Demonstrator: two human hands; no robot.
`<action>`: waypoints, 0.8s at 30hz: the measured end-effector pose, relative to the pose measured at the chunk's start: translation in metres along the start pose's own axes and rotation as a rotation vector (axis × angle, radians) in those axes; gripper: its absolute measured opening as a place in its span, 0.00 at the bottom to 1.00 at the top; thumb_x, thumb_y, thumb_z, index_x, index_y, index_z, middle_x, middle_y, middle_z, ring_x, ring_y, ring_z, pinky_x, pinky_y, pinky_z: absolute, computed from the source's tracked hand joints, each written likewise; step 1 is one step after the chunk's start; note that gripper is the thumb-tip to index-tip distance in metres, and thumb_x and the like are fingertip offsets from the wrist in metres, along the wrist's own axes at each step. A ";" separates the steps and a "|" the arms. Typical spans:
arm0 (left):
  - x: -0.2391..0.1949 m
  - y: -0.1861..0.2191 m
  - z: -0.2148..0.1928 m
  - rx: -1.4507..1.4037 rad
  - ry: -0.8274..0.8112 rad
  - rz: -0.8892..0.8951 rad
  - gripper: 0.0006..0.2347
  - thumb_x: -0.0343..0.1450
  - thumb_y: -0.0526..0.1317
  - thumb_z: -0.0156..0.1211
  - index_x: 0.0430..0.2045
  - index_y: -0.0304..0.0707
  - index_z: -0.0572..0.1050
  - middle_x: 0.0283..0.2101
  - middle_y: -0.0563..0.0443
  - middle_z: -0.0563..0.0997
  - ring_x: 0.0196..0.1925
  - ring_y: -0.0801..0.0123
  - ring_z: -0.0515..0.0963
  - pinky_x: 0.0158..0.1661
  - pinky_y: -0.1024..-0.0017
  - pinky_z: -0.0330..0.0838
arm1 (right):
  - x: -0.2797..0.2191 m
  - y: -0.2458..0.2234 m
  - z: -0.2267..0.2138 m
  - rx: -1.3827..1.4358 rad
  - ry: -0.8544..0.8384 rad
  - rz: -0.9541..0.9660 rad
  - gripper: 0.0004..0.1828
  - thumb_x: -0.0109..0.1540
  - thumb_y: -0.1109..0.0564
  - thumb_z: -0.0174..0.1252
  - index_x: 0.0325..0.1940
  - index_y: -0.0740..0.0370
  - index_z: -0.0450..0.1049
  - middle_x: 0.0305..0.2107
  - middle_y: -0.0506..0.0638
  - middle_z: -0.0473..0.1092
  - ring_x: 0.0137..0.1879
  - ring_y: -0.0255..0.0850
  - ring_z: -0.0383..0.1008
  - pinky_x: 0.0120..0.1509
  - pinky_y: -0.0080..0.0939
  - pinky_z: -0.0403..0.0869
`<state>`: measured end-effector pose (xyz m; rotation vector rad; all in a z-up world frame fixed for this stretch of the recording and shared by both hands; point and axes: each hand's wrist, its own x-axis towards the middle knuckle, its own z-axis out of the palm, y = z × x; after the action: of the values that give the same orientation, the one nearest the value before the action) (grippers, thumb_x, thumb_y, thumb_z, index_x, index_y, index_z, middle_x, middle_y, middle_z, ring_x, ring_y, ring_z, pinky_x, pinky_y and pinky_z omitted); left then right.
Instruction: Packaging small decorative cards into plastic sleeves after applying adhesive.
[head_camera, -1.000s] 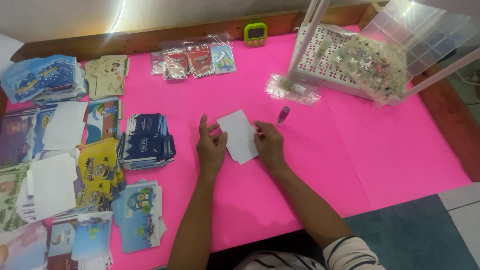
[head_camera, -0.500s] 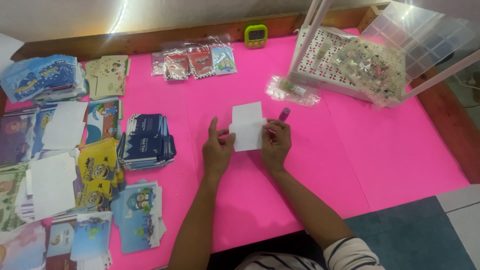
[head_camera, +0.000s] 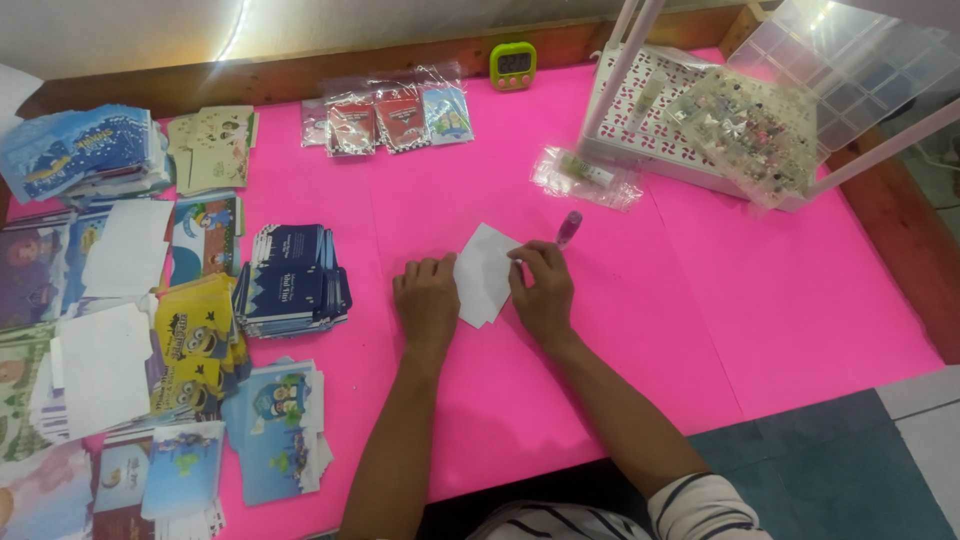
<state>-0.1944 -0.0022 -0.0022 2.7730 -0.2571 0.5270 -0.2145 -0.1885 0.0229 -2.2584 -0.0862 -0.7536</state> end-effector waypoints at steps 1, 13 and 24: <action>-0.001 -0.003 0.007 0.043 0.035 0.062 0.13 0.72 0.34 0.63 0.50 0.49 0.81 0.35 0.51 0.83 0.42 0.63 0.81 0.42 0.63 0.75 | 0.001 0.011 0.001 -0.002 0.166 -0.127 0.13 0.57 0.70 0.62 0.42 0.57 0.78 0.40 0.49 0.67 0.46 0.45 0.75 0.44 0.43 0.79; 0.001 -0.006 0.003 -0.112 0.063 0.096 0.10 0.70 0.32 0.63 0.44 0.45 0.81 0.34 0.51 0.83 0.38 0.64 0.83 0.39 0.66 0.78 | 0.046 0.009 -0.085 0.373 0.043 0.213 0.47 0.56 0.59 0.69 0.73 0.61 0.50 0.58 0.56 0.60 0.63 0.49 0.61 0.60 0.43 0.66; -0.006 0.035 -0.046 -0.188 -0.089 0.261 0.27 0.66 0.65 0.63 0.52 0.50 0.78 0.48 0.47 0.80 0.54 0.55 0.78 0.54 0.47 0.70 | 0.041 0.043 -0.071 0.252 -0.356 0.259 0.55 0.49 0.51 0.78 0.75 0.62 0.58 0.60 0.66 0.68 0.64 0.59 0.71 0.65 0.62 0.71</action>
<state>-0.2228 -0.0192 0.0460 2.5967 -0.6597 0.4160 -0.2039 -0.2733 0.0568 -2.0851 -0.0518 -0.1876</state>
